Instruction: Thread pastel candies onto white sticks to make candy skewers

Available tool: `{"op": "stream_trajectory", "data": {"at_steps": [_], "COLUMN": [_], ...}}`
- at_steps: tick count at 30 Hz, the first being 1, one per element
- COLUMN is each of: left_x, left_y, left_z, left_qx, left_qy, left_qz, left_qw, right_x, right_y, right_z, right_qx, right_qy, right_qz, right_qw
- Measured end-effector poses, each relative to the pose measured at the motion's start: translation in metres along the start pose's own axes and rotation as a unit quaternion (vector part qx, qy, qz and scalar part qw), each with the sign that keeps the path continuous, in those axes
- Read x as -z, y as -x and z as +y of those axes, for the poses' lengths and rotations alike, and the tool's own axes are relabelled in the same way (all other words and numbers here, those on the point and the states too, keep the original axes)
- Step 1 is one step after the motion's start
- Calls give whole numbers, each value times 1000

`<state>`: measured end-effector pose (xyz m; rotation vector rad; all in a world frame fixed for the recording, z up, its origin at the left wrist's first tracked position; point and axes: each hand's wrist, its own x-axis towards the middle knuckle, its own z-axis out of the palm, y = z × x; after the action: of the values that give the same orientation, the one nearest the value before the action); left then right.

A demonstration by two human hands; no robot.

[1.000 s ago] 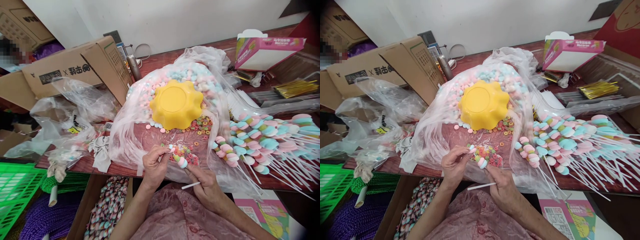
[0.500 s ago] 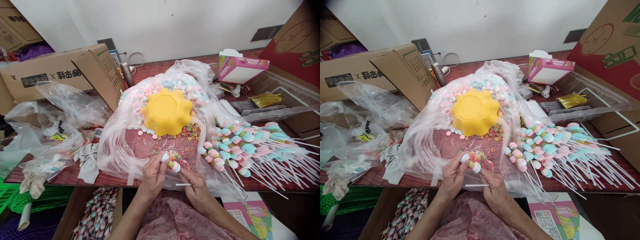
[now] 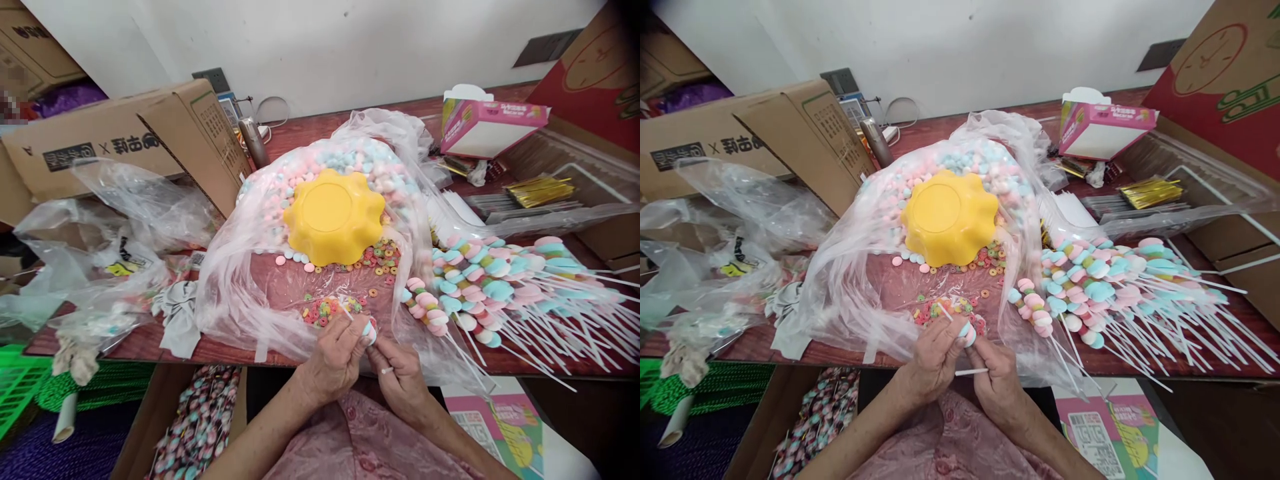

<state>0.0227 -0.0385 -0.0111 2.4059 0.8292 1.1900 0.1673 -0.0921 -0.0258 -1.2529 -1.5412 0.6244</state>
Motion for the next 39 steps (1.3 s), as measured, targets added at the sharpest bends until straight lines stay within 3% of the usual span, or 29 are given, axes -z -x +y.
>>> {"op": "stream_trajectory", "data": {"at_steps": [3, 7, 10, 13, 15, 20, 24, 27, 33, 39], "left_x": [3, 10, -2, -23, -35, -40, -39, -49, -67, -58], "left_y": [-10, -43, -74, -100, -112, -123, -127, -134, -141, -126], "left_z": [-5, -23, -39, -50, -54, -58, -60, -61, -58, -55], "left_qx": [18, 85, 92, 77, 85, 118, 141, 149, 138, 104], "left_qy": [62, 54, -27, -84, -78, -53, -58, -76, -106, -73], "left_qz": [-27, -60, -181, -329, -375, -376, -346, -327, -342, -321], "left_qw": [998, 993, 979, 937, 920, 917, 926, 930, 923, 938], "right_x": [12, 29, 34, 34, 34, 36, 35, 34, 34, 33], "right_y": [6, 14, 17, 18, 19, 22, 24, 23, 23, 24], "right_z": [10, 29, 35, 35, 34, 37, 39, 39, 39, 43], "right_qx": [-43, -110, -99, -74, -62, -47, -33, -19, -15, -12], "right_qy": [9, 37, 55, 70, 81, 89, 89, 93, 105, 111], "right_qz": [17, 119, 182, 190, 183, 171, 181, 192, 182, 183], "right_qw": [999, 986, 977, 977, 978, 980, 979, 977, 978, 977]}}
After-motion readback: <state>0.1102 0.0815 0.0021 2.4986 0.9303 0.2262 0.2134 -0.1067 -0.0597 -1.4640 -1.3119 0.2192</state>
